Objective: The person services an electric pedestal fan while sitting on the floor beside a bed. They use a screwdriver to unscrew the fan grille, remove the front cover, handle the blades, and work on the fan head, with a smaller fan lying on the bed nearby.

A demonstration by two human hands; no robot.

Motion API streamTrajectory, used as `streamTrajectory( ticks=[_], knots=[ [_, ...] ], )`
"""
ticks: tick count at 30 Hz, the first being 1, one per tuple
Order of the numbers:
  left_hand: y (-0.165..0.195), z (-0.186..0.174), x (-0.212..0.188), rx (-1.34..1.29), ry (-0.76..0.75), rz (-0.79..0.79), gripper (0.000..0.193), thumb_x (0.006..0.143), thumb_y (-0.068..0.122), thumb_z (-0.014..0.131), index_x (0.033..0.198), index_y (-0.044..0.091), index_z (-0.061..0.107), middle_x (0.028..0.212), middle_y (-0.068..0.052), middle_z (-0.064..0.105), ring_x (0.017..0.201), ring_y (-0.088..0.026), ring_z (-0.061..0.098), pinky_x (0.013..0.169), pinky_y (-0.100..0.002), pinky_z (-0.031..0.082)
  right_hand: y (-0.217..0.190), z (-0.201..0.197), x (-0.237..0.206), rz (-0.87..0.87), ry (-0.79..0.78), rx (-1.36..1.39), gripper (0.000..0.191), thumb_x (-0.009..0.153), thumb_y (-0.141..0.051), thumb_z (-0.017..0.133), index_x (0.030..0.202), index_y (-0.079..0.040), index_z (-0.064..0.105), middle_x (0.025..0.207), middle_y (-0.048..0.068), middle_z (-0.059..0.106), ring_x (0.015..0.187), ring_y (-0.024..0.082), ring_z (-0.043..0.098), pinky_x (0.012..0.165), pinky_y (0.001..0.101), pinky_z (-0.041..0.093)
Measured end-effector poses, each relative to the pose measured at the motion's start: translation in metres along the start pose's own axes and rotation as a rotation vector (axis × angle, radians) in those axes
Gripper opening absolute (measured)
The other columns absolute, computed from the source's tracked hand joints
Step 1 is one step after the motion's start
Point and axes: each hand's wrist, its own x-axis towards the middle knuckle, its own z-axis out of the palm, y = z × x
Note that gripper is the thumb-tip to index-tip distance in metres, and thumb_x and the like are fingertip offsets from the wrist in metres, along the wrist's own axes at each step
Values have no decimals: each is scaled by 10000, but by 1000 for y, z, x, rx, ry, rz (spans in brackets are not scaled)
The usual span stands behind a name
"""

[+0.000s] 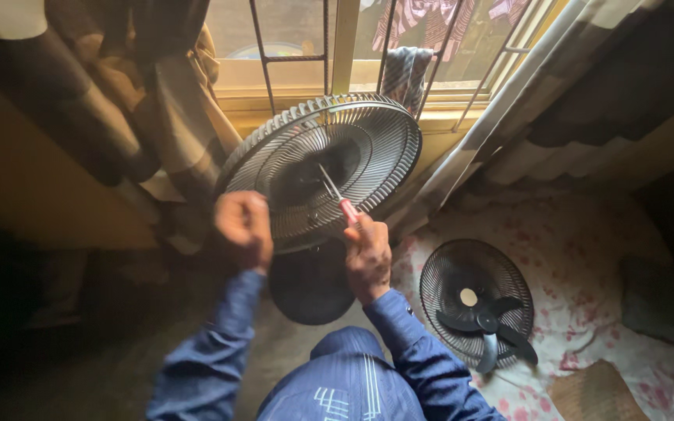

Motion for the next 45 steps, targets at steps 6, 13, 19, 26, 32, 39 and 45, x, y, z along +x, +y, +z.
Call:
streamTrajectory(
  ticks=[6, 13, 19, 26, 32, 39, 45],
  knots=[
    [-83, 62, -72, -976, -415, -904, 280, 1116, 184, 632, 1216, -68, 701, 792, 42, 645, 690, -57, 585, 612, -229, 474, 2, -8, 18, -275, -8, -88, 354, 986, -91, 579, 1335, -45, 535, 1251, 247, 502, 1075, 390, 596, 919, 432, 516],
    [-53, 130, -58, -1201, -551, -1244, 492, 1038, 392, 527, 1303, -9, 635, 1098, -80, 708, 1030, -174, 665, 952, -338, 536, 11, -12, 44, 202, -49, 33, 391, 1062, -210, 548, 1388, -33, 424, 1155, 167, 661, 1000, 364, 677, 870, 451, 526],
    [-45, 169, -55, -1206, -579, -1210, 344, 1022, 325, 619, 1205, 36, 648, 1091, -78, 697, 1017, -199, 666, 930, -363, 535, 20, -38, 61, -272, 73, -101, 528, 953, -96, 654, 1389, 12, 377, 1188, 295, 505, 1062, 421, 583, 910, 467, 505],
    [-73, 214, -36, -1153, -432, -1127, 330, 1127, 397, 665, 1119, 69, 638, 997, -41, 662, 891, -150, 627, 755, -309, 506, 27, -40, 105, -3, 4, -109, 394, 1013, -209, 637, 1347, -47, 506, 1039, 211, 645, 887, 351, 682, 745, 422, 550],
    [-36, 245, -19, -1184, -443, -1311, 440, 1007, 327, 534, 1250, -26, 633, 1076, -85, 727, 930, -167, 670, 775, -305, 532, 44, -73, 144, 408, -60, -7, 454, 1044, -420, 475, 1343, -79, 490, 795, 157, 729, 745, 315, 753, 687, 431, 555],
    [2, 233, -40, -1140, -525, -1155, 317, 1079, 317, 573, 1207, 31, 625, 1029, -67, 689, 876, -160, 645, 792, -322, 544, 20, -106, 120, -103, 57, -163, 541, 960, -272, 647, 1397, -29, 439, 1162, 229, 591, 1029, 399, 628, 881, 441, 509],
    [-39, 198, -46, -926, -495, -1222, 309, 1054, 365, 580, 1051, 60, 632, 927, -29, 660, 762, -101, 595, 613, -247, 441, 16, -80, 88, -223, -66, -41, 392, 959, -29, 617, 1350, -56, 614, 1292, 204, 544, 1070, 331, 669, 911, 373, 573]
  ],
)
